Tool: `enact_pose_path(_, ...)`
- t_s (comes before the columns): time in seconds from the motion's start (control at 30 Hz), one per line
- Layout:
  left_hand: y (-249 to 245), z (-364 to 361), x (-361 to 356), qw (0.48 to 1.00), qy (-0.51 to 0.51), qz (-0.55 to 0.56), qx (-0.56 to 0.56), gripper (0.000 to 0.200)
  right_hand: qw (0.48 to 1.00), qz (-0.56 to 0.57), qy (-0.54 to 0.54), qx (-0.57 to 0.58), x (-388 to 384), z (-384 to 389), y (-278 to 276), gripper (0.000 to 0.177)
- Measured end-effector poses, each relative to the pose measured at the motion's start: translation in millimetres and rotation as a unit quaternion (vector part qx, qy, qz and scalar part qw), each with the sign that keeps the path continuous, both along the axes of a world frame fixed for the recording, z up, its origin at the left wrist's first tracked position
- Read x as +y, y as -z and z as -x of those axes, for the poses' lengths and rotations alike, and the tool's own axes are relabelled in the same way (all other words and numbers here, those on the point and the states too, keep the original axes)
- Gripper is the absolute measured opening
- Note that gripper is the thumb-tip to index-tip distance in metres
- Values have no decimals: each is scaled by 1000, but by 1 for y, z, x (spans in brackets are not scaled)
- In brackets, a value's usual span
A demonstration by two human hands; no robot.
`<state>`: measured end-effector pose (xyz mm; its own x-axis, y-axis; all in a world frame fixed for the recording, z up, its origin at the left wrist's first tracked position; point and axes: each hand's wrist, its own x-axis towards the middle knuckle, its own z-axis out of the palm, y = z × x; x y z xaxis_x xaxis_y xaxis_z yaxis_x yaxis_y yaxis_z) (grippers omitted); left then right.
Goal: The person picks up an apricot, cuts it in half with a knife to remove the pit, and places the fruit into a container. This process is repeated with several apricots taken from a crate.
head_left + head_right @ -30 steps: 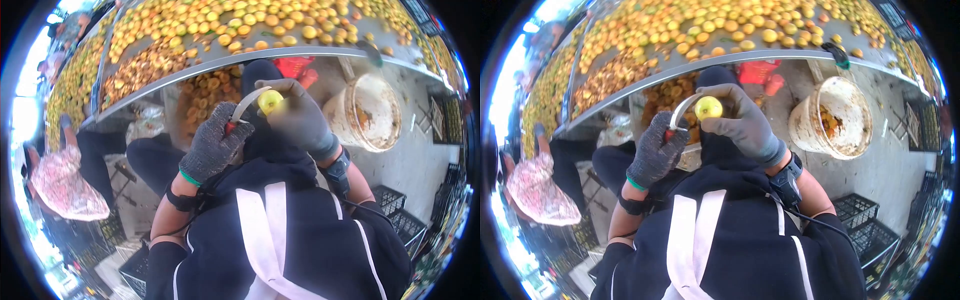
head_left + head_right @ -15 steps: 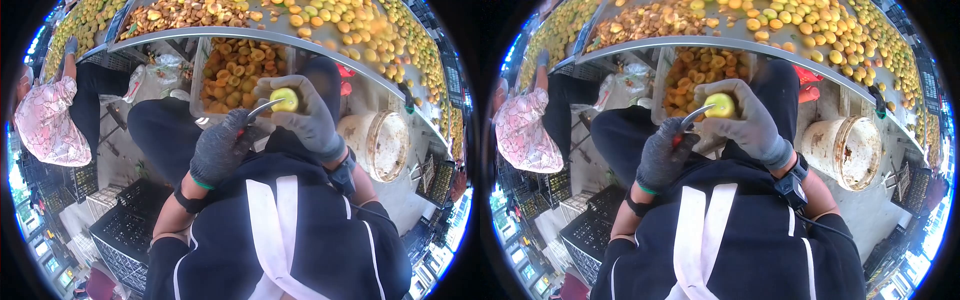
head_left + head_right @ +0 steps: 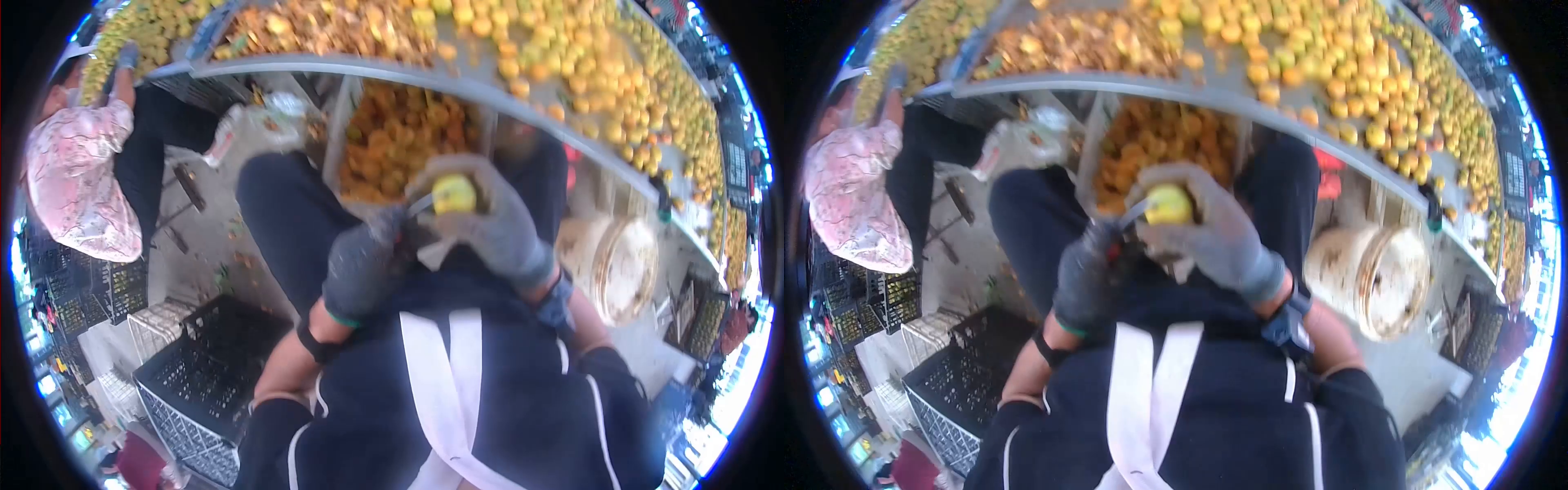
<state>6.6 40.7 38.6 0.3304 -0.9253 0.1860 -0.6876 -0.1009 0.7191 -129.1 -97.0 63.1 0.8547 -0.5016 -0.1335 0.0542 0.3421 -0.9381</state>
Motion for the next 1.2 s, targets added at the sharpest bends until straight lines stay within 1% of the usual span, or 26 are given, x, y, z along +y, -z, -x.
enact_pose_path(0.03, 4, -4, 4, 998, 11, 26, -48, 23, 999, 24, -6, 25, -2, -4, -5, 48)
enact_pose_path(0.07, 3, -6, 3, 999, 10, 38, -29, 20, 997, 71, -4, -8, -2, -6, 0, 48)
enact_pose_path(0.1, 17, -7, 8, 998, 25, 10, -59, 14, 998, 54, 4, -15, -2, -7, 1, 47)
enact_pose_path(0.13, 6, -4, 4, 999, 10, 3, -35, 13, 998, 67, -3, -4, -4, -7, 5, 45)
enact_pose_path(0.2, 6, -2, -1, 998, 20, 41, -44, 18, 999, 43, -20, -9, -7, -5, 5, 43)
enact_pose_path(0.27, -3, 2, -5, 999, 1, 44, -31, 24, 998, -41, 8, -41, -4, -4, -3, 41)
enact_pose_path(0.3, -11, 2, -6, 999, 11, -29, -44, 27, 998, -30, -3, -50, -5, -2, -3, 41)
enact_pose_path(0.4, -15, 8, -11, 996, -6, -21, -83, 25, 998, 13, -12, -52, -11, 1, -2, 39)
enact_pose_path(0.43, -16, 9, -8, 996, -9, -17, -86, 25, 998, -5, -2, -56, -7, 2, 1, 38)
enact_pose_path(0.5, -34, 17, -9, 998, 30, 38, -42, 29, 998, -32, 21, -49, -1, 13, 7, 33)
enact_pose_path(0.53, -29, 20, -8, 998, 31, 39, -41, 29, 998, -31, 22, -47, 2, 19, 7, 33)
enact_pose_path(0.6, -13, 20, -5, 995, 95, -4, -42, 44, 994, -87, 64, -30, 11, 31, 9, 30)
enact_pose_path(0.73, -11, 32, -6, 992, 111, -36, -36, 42, 986, -118, 106, -59, 19, 48, 21, 27)
enact_pose_path(0.8, -12, 33, -8, 991, 113, -53, -47, 33, 978, -172, 107, -55, 23, 53, 14, 29)
enact_pose_path(0.83, -15, 34, -10, 987, 142, -59, -55, 33, 973, -177, 135, -67, 23, 55, 14, 29)
enact_pose_path(0.9, -23, 38, -12, 985, 146, -48, -79, 30, 987, -108, 113, -25, 22, 57, 16, 29)
enact_pose_path(0.93, -20, 39, -13, 981, 170, -51, -79, 30, 984, -112, 137, -26, 21, 59, 19, 29)
enact_pose_path(1.0, -9, 40, -12, 988, 124, -62, -70, 29, 989, -86, 120, -6, 22, 60, 23, 30)
enact_pose_path(1.03, -7, 40, -12, 986, 142, -63, -66, 29, 986, -113, 120, -9, 24, 61, 20, 30)
enact_pose_path(1.07, -5, 40, -12, 986, 128, -88, -52, 28, 984, -115, 138, -5, 27, 61, 21, 30)
enact_pose_path(1.1, -4, 40, -14, 986, 119, -113, -40, 28, 984, -122, 129, 1, 27, 61, 23, 31)
enact_pose_path(1.13, -2, 40, -16, 982, 146, -110, -42, 28, 984, -127, 127, 3, 27, 62, 23, 31)
enact_pose_path(1.17, 2, 39, -16, 985, 130, -101, -59, 26, 988, -82, 130, 17, 29, 62, 18, 32)
enact_pose_path(1.2, 7, 38, -17, 987, 112, -88, -74, 24, 984, -76, 160, 16, 28, 61, 16, 32)
